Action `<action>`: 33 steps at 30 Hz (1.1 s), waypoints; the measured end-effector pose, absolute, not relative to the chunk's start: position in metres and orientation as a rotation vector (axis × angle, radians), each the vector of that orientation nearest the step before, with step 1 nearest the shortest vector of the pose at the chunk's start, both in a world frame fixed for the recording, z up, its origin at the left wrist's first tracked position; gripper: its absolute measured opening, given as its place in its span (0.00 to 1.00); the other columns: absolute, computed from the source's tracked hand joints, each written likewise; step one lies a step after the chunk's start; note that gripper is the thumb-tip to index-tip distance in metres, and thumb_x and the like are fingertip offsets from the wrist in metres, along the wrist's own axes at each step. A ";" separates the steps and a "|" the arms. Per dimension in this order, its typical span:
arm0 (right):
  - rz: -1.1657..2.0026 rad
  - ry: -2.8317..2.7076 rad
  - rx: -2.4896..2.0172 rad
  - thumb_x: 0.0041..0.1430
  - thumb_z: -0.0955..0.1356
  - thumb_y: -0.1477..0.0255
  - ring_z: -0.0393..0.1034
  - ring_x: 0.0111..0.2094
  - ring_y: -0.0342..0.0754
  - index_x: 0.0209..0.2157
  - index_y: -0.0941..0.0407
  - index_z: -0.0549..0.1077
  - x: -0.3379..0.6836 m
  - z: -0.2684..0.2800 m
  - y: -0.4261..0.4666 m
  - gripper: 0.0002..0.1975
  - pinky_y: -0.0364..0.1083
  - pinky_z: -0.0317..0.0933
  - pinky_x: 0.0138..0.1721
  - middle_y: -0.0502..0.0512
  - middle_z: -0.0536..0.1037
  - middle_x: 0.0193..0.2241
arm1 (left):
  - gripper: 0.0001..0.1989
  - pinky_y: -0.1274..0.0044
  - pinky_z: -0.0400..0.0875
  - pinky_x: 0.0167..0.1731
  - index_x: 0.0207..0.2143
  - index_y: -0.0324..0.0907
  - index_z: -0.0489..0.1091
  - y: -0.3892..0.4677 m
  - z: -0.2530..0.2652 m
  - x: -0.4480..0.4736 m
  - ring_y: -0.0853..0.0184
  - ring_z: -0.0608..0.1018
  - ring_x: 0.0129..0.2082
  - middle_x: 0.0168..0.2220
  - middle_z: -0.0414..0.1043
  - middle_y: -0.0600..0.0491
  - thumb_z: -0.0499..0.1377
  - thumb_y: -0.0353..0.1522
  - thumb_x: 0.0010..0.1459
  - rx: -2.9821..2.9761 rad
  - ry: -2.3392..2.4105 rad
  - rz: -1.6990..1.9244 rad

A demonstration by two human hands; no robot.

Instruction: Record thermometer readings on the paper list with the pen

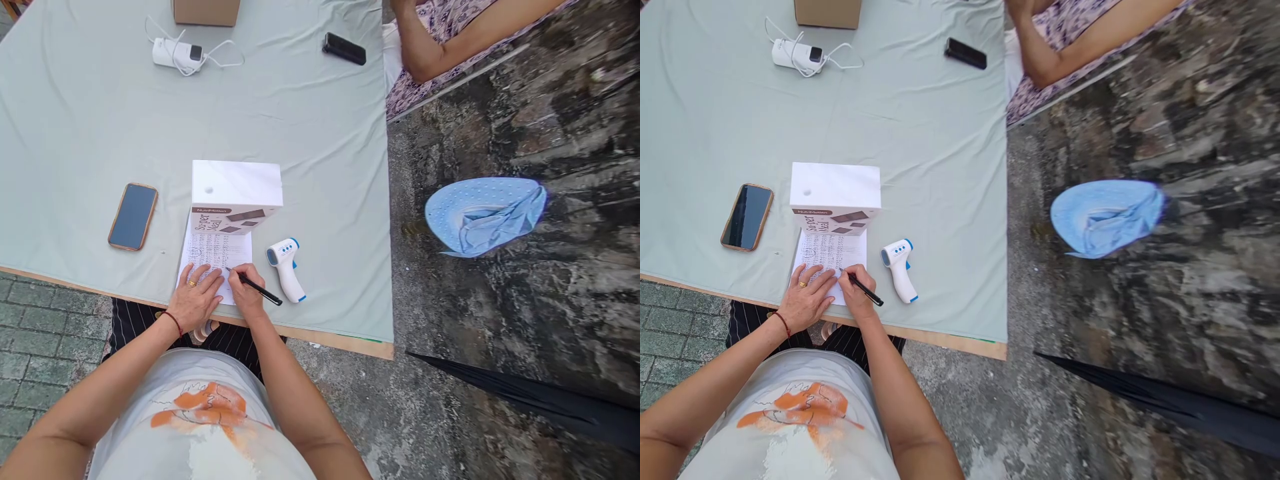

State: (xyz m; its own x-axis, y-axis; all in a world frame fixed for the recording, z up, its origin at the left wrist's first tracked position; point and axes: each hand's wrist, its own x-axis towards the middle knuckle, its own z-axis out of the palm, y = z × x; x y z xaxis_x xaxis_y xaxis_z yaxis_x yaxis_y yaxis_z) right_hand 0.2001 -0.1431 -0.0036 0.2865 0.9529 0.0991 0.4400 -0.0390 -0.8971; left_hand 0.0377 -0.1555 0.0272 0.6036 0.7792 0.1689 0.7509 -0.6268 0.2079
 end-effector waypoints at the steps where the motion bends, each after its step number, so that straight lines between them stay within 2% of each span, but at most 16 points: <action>1: 0.701 -1.297 -1.634 0.54 0.62 0.64 0.64 0.25 0.47 0.25 0.52 0.65 0.200 -0.004 -0.143 0.08 0.46 0.63 0.31 0.48 0.70 0.21 | 0.18 0.55 0.55 0.64 0.56 0.44 0.70 -0.155 0.027 0.038 0.53 0.69 0.60 0.59 0.71 0.50 0.53 0.36 0.67 2.706 1.296 0.376; 24: 0.681 -1.311 -1.601 0.54 0.62 0.65 0.61 0.23 0.44 0.24 0.52 0.64 0.201 -0.007 -0.142 0.08 0.44 0.59 0.28 0.46 0.68 0.20 | 0.19 0.56 0.54 0.64 0.56 0.44 0.70 -0.155 0.025 0.037 0.54 0.69 0.60 0.58 0.72 0.49 0.54 0.36 0.66 2.709 1.283 0.429; 33: 0.705 -1.273 -1.591 0.53 0.63 0.66 0.62 0.23 0.45 0.24 0.52 0.65 0.200 -0.004 -0.142 0.07 0.45 0.60 0.29 0.46 0.69 0.20 | 0.18 0.56 0.55 0.63 0.55 0.43 0.71 -0.154 0.025 0.038 0.53 0.70 0.59 0.58 0.72 0.49 0.53 0.36 0.66 2.727 1.280 0.434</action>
